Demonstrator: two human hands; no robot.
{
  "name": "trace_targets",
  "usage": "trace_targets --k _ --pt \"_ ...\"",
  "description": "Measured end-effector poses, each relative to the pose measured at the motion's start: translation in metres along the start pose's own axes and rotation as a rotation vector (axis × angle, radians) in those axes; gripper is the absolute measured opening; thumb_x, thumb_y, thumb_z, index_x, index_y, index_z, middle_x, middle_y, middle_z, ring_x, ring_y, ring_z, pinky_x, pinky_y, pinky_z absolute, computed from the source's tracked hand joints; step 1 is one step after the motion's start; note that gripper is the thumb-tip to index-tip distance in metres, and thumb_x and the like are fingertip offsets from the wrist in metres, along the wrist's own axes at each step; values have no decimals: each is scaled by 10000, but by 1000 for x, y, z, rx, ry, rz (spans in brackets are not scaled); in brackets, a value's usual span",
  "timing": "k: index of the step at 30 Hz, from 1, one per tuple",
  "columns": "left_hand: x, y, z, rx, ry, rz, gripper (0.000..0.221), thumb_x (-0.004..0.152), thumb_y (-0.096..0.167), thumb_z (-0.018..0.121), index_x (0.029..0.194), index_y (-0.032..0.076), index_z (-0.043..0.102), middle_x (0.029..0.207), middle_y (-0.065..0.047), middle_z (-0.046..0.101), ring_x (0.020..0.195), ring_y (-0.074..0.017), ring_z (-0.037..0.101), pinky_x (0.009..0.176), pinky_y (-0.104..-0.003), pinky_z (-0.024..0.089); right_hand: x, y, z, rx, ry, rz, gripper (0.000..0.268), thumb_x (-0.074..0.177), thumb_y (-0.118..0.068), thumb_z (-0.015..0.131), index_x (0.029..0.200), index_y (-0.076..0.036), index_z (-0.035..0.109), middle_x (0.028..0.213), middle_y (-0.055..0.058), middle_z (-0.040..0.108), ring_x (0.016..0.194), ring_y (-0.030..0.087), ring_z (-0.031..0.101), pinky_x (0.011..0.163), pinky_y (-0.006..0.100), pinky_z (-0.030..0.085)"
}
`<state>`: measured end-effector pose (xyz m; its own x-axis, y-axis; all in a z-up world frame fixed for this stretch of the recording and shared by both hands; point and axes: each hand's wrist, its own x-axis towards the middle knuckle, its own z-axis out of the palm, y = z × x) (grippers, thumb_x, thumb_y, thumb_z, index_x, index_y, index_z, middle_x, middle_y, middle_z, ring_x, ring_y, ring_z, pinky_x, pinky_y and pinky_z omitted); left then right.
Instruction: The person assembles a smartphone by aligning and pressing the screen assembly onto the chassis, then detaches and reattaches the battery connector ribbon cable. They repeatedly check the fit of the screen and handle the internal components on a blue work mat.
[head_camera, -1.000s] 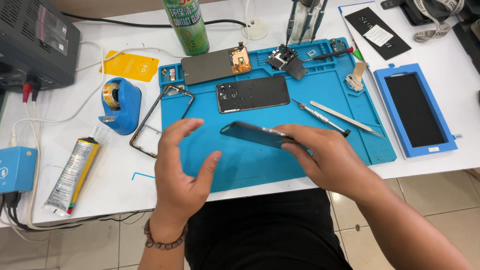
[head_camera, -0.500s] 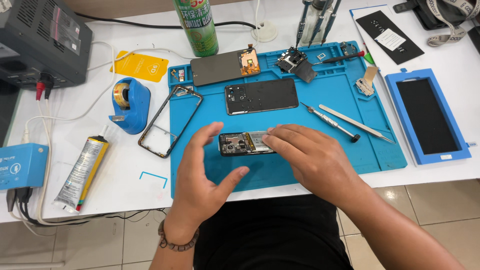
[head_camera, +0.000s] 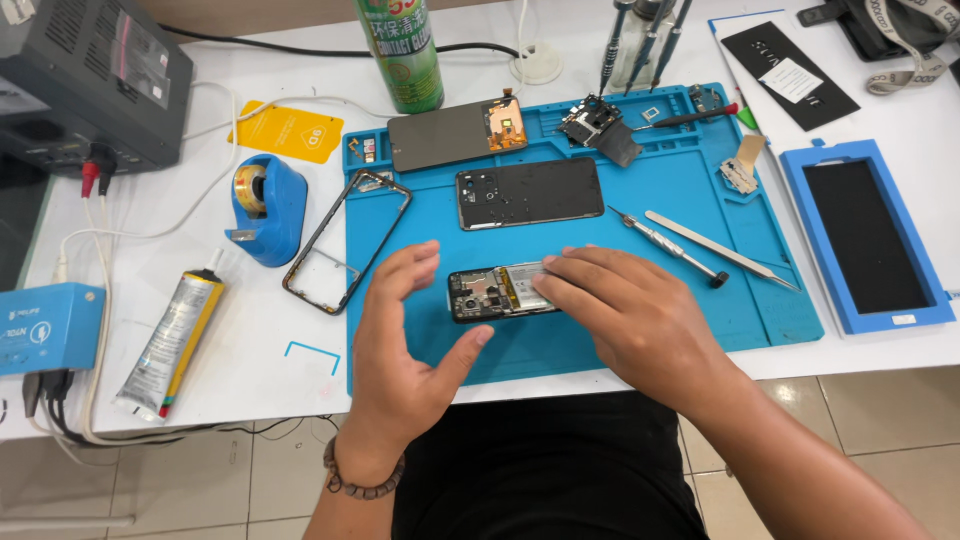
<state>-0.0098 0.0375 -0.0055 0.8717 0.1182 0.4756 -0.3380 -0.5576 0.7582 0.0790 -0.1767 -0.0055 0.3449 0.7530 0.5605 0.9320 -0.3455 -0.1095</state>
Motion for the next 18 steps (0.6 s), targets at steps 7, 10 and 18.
trace_targets --k 7,10,18 --pt "-12 7 3 -283 5 -56 586 844 224 699 1331 114 392 1410 -121 452 1275 -279 541 1001 -391 506 -15 -12 0 406 52 234 298 902 47 493 1170 -28 600 1169 139 664 1097 297 660 941 367 535" --pt "-12 11 8 -434 61 -39 529 882 192 642 1325 61 384 1326 -132 500 1203 -254 554 979 -355 556 -30 -12 11 774 74 686 282 882 -108 588 1145 -16 629 857 31 648 761 123 583 678 248 481" --pt "-16 34 28 -411 115 -161 684 837 279 665 1369 -14 352 1319 -159 529 1160 -254 598 968 -355 573 -18 -46 16 413 252 621 271 895 -79 599 1164 -51 605 930 41 681 781 149 649 702 282 505"
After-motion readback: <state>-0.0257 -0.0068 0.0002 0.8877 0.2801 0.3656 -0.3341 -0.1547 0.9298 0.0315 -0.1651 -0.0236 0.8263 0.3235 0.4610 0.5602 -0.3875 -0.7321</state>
